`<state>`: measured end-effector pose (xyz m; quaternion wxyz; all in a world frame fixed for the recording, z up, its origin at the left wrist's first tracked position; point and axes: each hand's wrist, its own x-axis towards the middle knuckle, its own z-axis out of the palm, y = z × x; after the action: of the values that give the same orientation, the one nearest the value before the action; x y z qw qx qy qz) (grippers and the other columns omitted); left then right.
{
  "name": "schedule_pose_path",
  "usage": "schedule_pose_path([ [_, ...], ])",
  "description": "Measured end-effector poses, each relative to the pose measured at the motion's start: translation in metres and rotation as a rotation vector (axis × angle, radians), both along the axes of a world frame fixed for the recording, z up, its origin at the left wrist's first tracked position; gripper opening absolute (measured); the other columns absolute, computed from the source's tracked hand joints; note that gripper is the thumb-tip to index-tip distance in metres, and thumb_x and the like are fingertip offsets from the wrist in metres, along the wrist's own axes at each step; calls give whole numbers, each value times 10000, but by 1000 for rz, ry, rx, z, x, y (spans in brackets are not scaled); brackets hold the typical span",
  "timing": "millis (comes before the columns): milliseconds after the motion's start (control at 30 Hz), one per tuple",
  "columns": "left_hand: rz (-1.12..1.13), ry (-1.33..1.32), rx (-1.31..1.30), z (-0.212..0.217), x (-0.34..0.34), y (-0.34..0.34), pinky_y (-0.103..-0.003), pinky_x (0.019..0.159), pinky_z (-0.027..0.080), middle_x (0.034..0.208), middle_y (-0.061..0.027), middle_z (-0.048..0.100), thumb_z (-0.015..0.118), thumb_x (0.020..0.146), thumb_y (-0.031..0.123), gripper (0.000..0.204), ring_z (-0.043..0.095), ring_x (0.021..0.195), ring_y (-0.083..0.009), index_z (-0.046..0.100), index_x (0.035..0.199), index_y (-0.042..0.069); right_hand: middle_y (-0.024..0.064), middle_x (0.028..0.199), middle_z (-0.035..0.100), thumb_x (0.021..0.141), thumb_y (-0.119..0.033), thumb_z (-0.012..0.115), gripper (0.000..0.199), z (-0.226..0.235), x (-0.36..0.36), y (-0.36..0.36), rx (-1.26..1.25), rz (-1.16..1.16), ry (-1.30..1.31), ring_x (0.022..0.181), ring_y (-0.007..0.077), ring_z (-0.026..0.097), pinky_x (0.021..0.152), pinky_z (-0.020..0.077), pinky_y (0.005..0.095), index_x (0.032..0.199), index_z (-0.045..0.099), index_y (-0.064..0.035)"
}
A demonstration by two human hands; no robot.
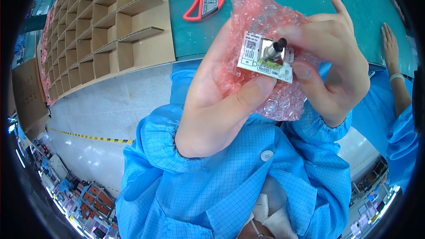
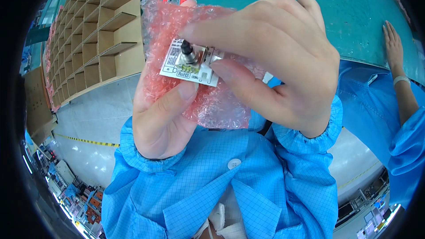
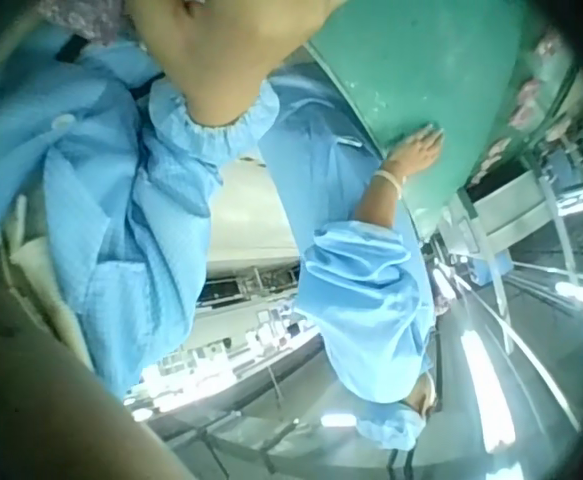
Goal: The recorder removes electronic components from pink bubble wrap packaging and places them into organized slots in a cardboard divider tray.
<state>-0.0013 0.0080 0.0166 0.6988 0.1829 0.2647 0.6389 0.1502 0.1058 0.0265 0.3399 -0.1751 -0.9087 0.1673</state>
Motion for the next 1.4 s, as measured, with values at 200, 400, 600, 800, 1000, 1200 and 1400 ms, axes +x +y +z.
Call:
schedule_pose_path([
  [200, 37, -9, -48, 6, 3, 1, -438, 999, 381, 1322, -187, 384, 475, 870, 18, 580, 427, 1211, -293, 198, 1379, 6, 111, 818, 652, 688, -147, 630, 340, -4, 0, 2, -108, -26, 2, 783, 227, 588, 1008, 231, 578, 1001, 638, -16],
  [400, 47, -22, -52, 2, 6, 0, -436, 997, 382, 1309, -189, 395, 481, 861, 14, 597, 437, 1201, -293, 191, 1382, -5, 113, 825, 649, 738, -162, 628, 251, -5, 1, -2, -67, -34, -14, 780, 226, 581, 1012, 224, 577, 945, 647, -22],
  [600, 25, -28, -28, 0, 6, -1, -424, 1002, 374, 1310, -180, 397, 499, 842, 1, 628, 440, 1197, -284, 186, 1386, -8, 108, 819, 619, 783, -264, 635, 252, 1, -1, 3, 38, -6, 4, 785, 223, 575, 1009, 227, 574, 876, 644, -30],
  [800, 83, 18, -4, -3, 8, -5, -411, 998, 374, 1308, -170, 405, 520, 828, -23, 605, 438, 1199, -280, 240, 1364, -18, 89, 789, 586, 737, -242, 677, 229, 8, -14, -10, -157, -94, 52, 768, 213, 561, 1004, 220, 573, 838, 647, -39],
  [1000, 35, -8, 34, 1, 8, -2, -417, 1032, 327, 1352, -185, 358, 532, 844, 71, 616, 379, 1251, -288, 225, 1371, -22, 82, 774, 572, 705, -252, 694, 240, 0, 2, 0, -97, -25, 34, 775, 231, 553, 1004, 214, 581, 827, 656, -48],
  [1200, 29, 41, 110, -1, 11, 3, -426, 1062, 277, 1394, -198, 302, 532, 858, 265, 678, 331, 1283, -312, 207, 1380, -22, 59, 772, 573, 643, -212, 733, 188, -2, 2, -6, 78, -51, 143, 846, 256, 559, 1020, 187, 612, 762, 641, -100],
  [1400, 13, 52, 92, 5, 9, 0, -423, 1052, 286, 1393, -192, 310, 540, 858, 329, 686, 340, 1279, -306, 245, 1368, -24, 71, 854, 611, 606, -274, 722, 188, -9, 2, -10, 149, -109, 201, 945, 304, 567, 1025, 163, 632, 732, 639, -162],
])
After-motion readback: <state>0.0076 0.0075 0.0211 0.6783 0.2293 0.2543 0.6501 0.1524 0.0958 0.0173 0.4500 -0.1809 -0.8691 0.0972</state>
